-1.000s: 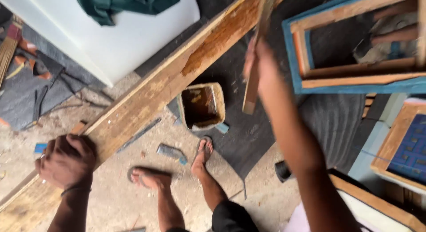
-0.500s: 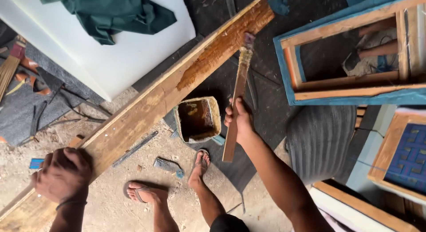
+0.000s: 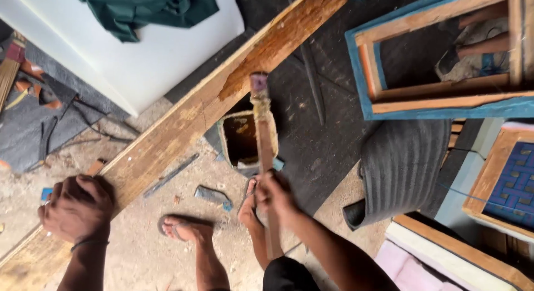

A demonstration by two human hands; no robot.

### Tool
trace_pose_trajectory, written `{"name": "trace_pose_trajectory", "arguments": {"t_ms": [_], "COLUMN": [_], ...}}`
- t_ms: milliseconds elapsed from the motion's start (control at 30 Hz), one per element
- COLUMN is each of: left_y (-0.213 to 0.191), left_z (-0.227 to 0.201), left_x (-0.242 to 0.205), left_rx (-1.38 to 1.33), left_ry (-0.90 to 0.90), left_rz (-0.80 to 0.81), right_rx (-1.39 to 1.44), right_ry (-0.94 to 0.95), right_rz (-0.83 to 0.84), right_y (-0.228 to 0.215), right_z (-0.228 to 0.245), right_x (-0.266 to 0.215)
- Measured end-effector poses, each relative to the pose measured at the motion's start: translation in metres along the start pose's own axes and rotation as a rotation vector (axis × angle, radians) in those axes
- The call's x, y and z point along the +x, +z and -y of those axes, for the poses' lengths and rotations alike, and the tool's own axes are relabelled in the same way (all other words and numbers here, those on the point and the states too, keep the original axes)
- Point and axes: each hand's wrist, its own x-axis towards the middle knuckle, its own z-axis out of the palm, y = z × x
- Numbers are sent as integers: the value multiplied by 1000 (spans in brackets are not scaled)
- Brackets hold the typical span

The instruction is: Applying adhesive to a wooden furniture frame using a brush.

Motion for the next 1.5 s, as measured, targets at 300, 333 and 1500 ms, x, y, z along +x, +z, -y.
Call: {"name": "trace_pose_trajectory", "arguments": {"t_ms": [300, 333, 1500], "left_y": [-16, -14, -31], "left_z": [-10, -9, -13], "left_x": [5, 4, 19], "left_rx": [-57, -60, -136], "left_ry": [-48, -30, -80], "left_rz": [39, 22, 148], "right_rx": [-23, -115, 280], "right_ry": [-32, -39, -70], "right_rz": [-84, -61, -43], "right_y": [10, 10, 52], "right_z": [14, -22, 67], "right_x": [33, 24, 83]}}
